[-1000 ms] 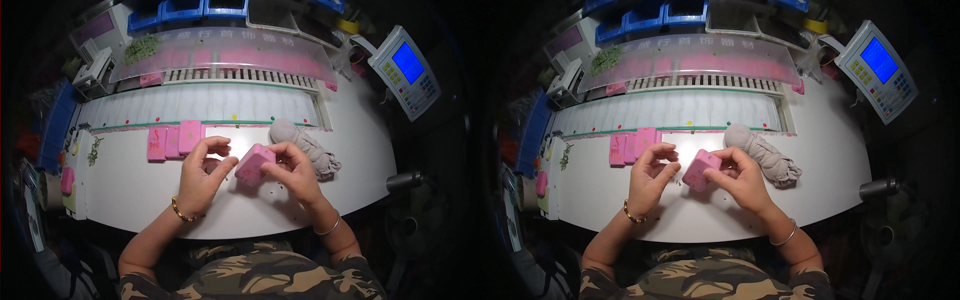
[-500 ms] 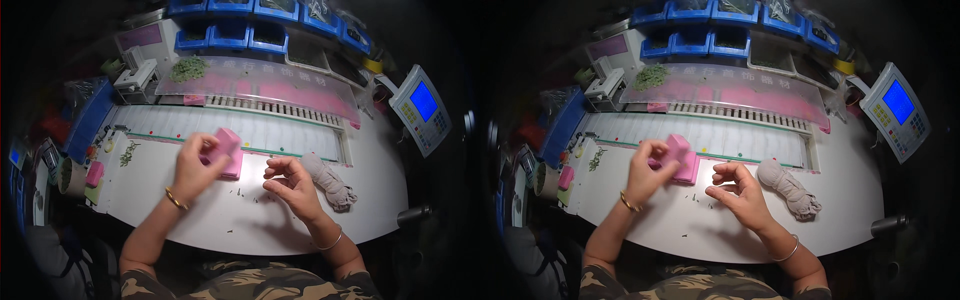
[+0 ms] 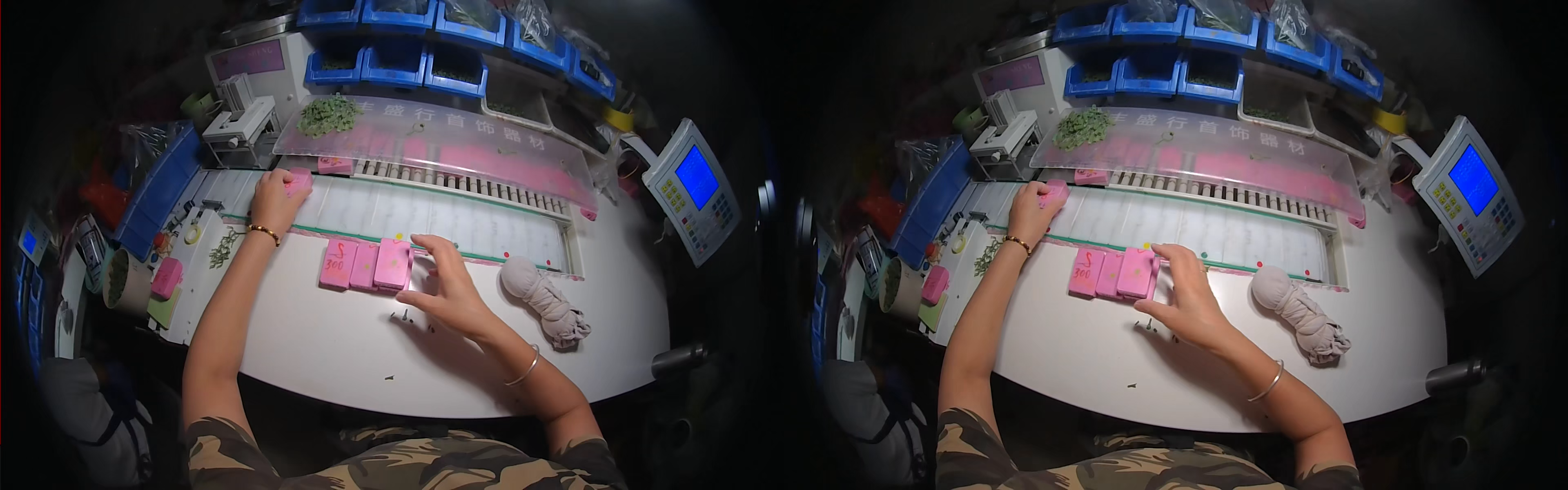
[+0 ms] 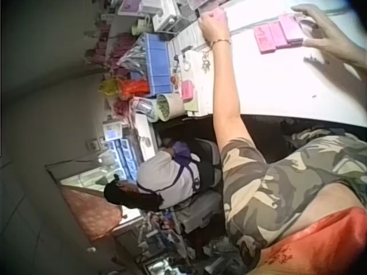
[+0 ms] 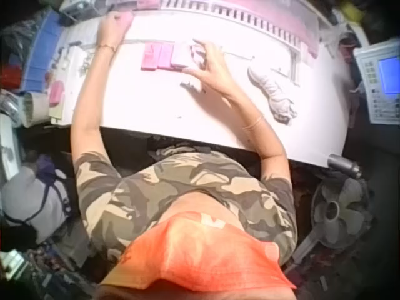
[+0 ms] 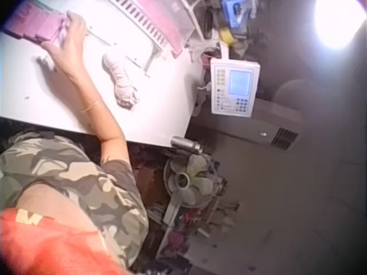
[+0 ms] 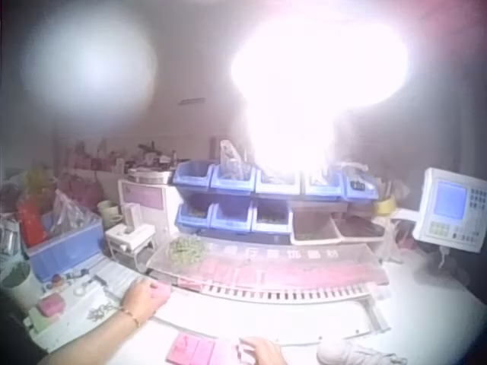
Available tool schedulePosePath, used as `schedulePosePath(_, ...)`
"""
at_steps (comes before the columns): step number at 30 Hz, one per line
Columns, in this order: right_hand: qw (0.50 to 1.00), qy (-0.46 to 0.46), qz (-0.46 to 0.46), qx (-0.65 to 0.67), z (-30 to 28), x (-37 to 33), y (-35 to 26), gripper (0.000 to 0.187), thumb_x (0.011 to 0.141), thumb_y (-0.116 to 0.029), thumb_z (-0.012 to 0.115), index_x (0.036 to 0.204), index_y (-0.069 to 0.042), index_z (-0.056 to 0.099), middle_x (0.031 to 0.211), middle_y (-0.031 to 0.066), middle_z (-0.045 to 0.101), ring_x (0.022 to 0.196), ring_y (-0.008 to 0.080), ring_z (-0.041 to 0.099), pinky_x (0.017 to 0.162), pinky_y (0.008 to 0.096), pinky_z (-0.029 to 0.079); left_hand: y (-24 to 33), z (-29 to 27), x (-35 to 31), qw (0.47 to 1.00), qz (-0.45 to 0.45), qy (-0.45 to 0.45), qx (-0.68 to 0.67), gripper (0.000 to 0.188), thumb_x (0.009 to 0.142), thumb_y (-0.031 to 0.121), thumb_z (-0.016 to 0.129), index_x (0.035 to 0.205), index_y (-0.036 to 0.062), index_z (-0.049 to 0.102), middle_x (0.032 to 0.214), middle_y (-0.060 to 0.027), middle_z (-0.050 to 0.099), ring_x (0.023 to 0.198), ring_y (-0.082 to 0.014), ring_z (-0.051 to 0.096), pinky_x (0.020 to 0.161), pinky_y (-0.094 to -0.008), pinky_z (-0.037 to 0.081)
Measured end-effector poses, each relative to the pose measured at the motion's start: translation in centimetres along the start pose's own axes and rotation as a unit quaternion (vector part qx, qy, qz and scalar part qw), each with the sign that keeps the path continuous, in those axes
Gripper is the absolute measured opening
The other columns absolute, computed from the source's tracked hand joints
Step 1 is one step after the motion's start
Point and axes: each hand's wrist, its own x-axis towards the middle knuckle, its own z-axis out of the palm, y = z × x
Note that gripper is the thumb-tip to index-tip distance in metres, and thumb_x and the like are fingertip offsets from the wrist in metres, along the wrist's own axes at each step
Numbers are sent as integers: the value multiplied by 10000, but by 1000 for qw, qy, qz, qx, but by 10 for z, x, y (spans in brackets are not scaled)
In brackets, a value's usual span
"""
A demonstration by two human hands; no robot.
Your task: Removing small jewelry components from silicone molds at a workstation.
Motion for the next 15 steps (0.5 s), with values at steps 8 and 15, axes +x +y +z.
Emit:
schedulePosePath(8,994,-12,-54,-97,14,22,28,850,737,-219,841,1439,-32,400,1408,182,454,1331,331,414,1139,411,326,75,56,13,971,77,-83,209,583,878,452,647,1257,15,568,1321,-201,541,1208,-363,492,1048,-477,369)
schedulePosePath(15,997,-27,-39,67,20,22,43,826,723,-191,838,1413,-41,410,1374,159,468,1319,297,440,1109,384,385,50,99,65,961,-106,-133,219,578,941,474,491,1297,27,582,1363,-240,542,1318,-387,450,1078,-479,370)
